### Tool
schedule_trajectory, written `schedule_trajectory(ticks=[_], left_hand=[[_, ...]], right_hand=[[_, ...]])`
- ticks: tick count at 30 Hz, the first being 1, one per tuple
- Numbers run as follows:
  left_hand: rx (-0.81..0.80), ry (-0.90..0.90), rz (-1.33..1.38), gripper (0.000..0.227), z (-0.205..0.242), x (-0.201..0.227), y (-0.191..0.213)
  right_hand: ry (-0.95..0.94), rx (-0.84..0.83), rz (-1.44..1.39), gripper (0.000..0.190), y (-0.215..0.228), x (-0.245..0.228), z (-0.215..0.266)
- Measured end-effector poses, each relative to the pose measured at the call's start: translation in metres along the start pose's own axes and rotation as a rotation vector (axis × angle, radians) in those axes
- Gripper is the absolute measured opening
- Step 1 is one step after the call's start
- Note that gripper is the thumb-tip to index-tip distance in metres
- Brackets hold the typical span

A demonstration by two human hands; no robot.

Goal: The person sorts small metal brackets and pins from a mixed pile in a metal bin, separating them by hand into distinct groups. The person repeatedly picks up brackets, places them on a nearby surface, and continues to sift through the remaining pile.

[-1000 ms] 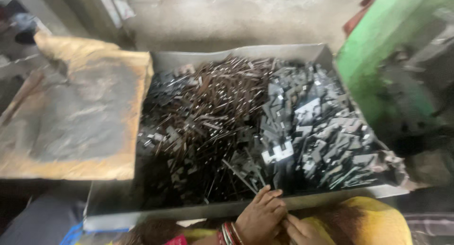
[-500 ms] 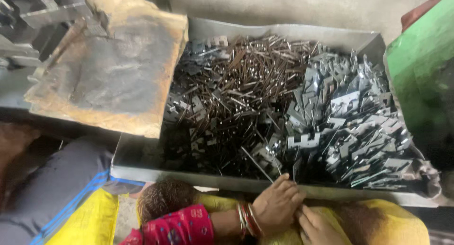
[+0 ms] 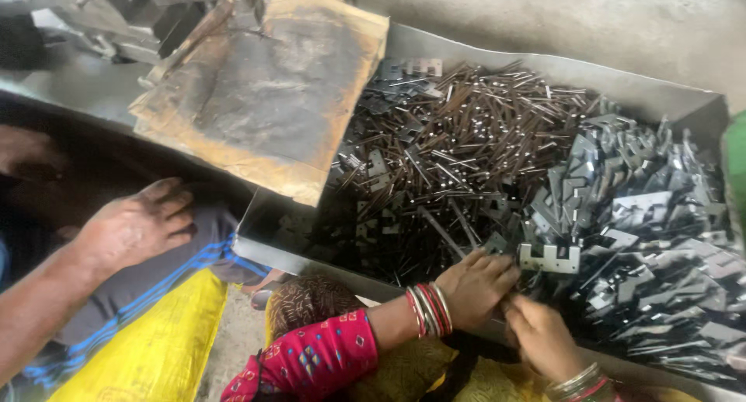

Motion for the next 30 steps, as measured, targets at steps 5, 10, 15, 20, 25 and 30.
schedule_trajectory(ticks=[5, 10, 15, 20, 25, 30], left_hand=[[0.363, 0.074, -0.050, 0.076, 0.000, -0.016, 0.104], [0.589, 0.212, 0.048, 0.067, 0.022, -0.038, 0.170], [0.605, 0.152, 0.091, 0.057, 0.023, -0.025, 0.167], [0.623, 0.182, 0.099, 0.049, 0.029, -0.030, 0.170], [0.629, 0.213, 0.127, 0.049, 0.031, -0.039, 0.161], [0.575, 0.189, 0.090, 0.057, 0.024, -0.044, 0.147]], right_hand=[[0.581, 0.291, 0.029, 0.053, 0.036, -0.093, -0.024], [0.838, 0.428, 0.032, 0.045, 0.005, -0.184, -0.109], [0.772, 0.406, -0.035, 0.040, -0.069, -0.263, -0.230], [0.567, 0.310, 0.364, 0.038, -0.134, -0.284, -0.319], [0.590, 0.178, 0.499, 0.037, -0.152, -0.235, -0.305], [0.670, 0.059, 0.592, 0.036, -0.125, -0.237, -0.260]])
Point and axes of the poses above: each hand's wrist, its own z-axis away from the middle knuckle, its own y-axis out of the back of the hand, x = y × z, the point moved 10 cm from there along -z, towards the middle knuckle, and after that the axes turned 3 degrees about x, right-handed, at the moved point
